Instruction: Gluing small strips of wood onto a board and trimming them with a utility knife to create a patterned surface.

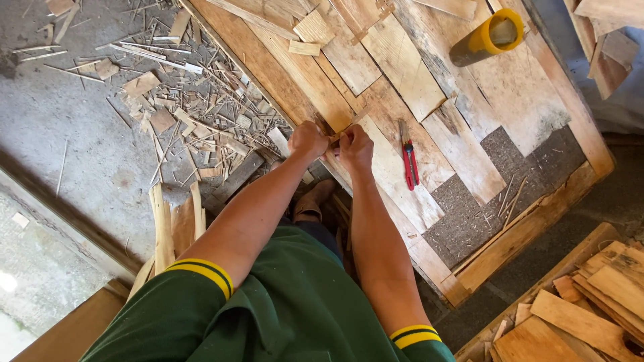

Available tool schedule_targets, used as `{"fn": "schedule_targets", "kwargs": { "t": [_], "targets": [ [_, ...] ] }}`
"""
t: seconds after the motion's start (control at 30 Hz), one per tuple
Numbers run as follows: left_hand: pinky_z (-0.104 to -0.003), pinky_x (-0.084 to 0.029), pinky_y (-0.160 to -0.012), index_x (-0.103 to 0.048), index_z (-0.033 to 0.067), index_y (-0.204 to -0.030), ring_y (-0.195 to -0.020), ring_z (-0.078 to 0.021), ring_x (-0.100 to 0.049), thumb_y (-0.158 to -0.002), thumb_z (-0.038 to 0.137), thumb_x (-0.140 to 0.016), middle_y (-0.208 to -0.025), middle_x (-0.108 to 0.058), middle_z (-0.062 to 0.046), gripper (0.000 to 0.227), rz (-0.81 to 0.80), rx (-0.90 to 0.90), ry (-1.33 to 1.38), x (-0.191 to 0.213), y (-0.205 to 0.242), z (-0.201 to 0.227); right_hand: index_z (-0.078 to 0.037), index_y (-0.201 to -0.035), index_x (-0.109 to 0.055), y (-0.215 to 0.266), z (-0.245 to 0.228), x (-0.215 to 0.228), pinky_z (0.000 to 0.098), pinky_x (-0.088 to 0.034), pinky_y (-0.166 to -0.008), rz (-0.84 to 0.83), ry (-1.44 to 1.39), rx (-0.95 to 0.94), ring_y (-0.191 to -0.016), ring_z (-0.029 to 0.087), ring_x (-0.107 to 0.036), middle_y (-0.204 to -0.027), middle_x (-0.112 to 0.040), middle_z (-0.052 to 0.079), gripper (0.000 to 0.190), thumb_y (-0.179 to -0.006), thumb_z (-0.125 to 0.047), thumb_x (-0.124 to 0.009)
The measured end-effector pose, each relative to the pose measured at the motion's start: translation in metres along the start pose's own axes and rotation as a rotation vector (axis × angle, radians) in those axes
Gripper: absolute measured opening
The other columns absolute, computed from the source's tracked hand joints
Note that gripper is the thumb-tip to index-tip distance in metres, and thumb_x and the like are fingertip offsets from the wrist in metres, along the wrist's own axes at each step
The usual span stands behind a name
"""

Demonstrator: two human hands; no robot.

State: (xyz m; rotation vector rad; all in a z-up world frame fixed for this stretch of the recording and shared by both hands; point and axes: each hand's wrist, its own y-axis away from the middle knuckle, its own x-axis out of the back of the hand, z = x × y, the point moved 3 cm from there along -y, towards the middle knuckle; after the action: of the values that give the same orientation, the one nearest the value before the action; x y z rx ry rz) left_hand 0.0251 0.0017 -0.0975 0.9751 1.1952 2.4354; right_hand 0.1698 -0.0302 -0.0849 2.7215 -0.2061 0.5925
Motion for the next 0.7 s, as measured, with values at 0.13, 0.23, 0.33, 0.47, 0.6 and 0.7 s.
{"fn": "schedule_targets", "kwargs": {
  "t": [0.13,0.23,0.33,0.47,0.6,0.7],
  "targets": [
    [-0.026,-0.054,-0.048,-0.072,0.0059,-0.096,-0.054,-0.0054,-0.068,-0.092,0.018,-0.075,-0.070,-0.076,-0.002,0.013,0.010,0.006,-0.009,-0.007,-0.013,0.000,0.002,-0.094,-0.063,-0.001,-0.005,-0.001,0.0338,-0.058,-0.045,-0.007,-0.006,-0.084,-0.057,0.018,-0.073,-0.075,-0.072,0.014,0.015,-0.098,-0.012,-0.063],
    [-0.029,-0.056,-0.053,-0.072,0.0026,-0.095,-0.057,-0.0092,-0.070,-0.094,0.021,-0.074,-0.068,-0.075,-0.002,0.019,0.016,-0.002,-0.147,-0.010,-0.018,0.002,0.000,-0.093,-0.064,-0.002,-0.009,-0.002,0.0335,-0.059,-0.045,-0.006,0.019,-0.148,-0.056,0.017,-0.073,-0.075,-0.073,0.012,0.016,-0.097,-0.015,-0.065],
    [-0.029,-0.057,-0.057,-0.074,0.0007,-0.093,-0.060,-0.0100,-0.071,-0.095,0.029,-0.074,-0.066,-0.074,-0.001,0.028,0.012,-0.017,-0.260,-0.010,-0.014,0.005,0.001,-0.091,-0.063,-0.003,-0.013,-0.002,0.0339,-0.057,-0.045,0.004,0.078,-0.176,-0.056,0.017,-0.071,-0.074,-0.072,0.014,0.019,-0.098,-0.016,-0.067],
    [-0.027,-0.059,-0.057,-0.073,0.0014,-0.095,-0.059,-0.0077,-0.072,-0.093,0.031,-0.075,-0.065,-0.074,0.001,0.029,0.029,0.000,-0.242,-0.010,-0.014,0.008,0.001,-0.090,-0.064,-0.002,-0.015,-0.003,0.0325,-0.057,-0.045,0.025,0.083,-0.210,-0.055,0.016,-0.070,-0.074,-0.072,0.012,0.019,-0.097,-0.016,-0.069],
    [-0.025,-0.057,-0.050,-0.070,-0.0023,-0.102,-0.054,-0.0076,-0.069,-0.092,0.031,-0.078,-0.068,-0.074,-0.001,0.036,0.044,0.000,-0.298,-0.011,-0.015,0.007,0.000,-0.091,-0.063,-0.005,-0.008,-0.004,0.0321,-0.057,-0.043,0.039,0.048,-0.223,-0.055,0.016,-0.070,-0.074,-0.072,0.012,0.016,-0.095,-0.013,-0.071],
    [-0.023,-0.052,-0.044,-0.071,-0.0007,-0.103,-0.051,-0.0062,-0.064,-0.089,0.026,-0.080,-0.072,-0.074,-0.003,0.032,0.055,0.005,-0.250,-0.026,-0.029,-0.005,0.000,-0.096,-0.053,0.000,-0.028,0.002,0.0342,-0.056,-0.043,0.109,0.077,-0.258,-0.052,0.020,-0.071,-0.074,-0.068,0.016,0.022,-0.092,-0.010,-0.072]
  ]
}}
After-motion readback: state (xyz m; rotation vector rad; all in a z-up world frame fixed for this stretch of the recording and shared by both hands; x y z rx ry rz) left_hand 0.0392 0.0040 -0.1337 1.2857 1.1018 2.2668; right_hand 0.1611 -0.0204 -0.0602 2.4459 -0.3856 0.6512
